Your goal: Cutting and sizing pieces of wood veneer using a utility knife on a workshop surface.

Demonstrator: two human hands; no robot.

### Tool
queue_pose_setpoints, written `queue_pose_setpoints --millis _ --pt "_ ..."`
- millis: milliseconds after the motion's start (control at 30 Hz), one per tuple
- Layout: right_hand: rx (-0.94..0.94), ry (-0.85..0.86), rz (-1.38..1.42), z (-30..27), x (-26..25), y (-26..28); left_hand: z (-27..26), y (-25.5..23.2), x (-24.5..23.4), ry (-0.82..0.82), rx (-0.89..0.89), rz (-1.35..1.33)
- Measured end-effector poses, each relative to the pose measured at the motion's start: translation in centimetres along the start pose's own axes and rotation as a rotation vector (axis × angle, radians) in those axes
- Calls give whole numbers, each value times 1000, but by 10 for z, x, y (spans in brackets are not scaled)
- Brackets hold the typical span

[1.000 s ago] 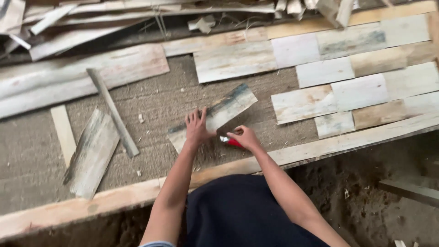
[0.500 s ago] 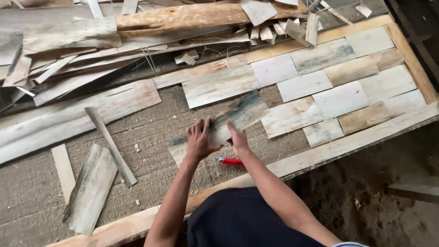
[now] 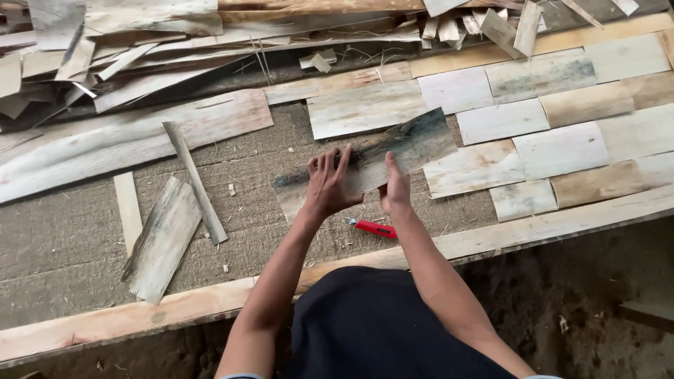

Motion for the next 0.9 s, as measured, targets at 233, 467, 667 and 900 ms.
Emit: queue_pose_setpoints --millis 233,467,667,900 --pt "38 33 52 -14 17 12 -1 -1 -12 -46 32 18" --pt "201 93 84 -69 59 42 -1 -10 -18 -103 30 -68" --pt "166 126 15 -73 57 63 -2 6 -38 -24 -27 -49" --pt "96 139 2 -30 32 16 -4 9 -21 229 -139 -174"
Point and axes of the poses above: each hand's wrist, its own z-axis towards the middle knuckle, its own x-axis out of the palm, y = z × x, the point moved 4 cm from there along z, towards the middle knuckle, and after that the axes turned 8 degrees about -z, right-handed, at the moved point
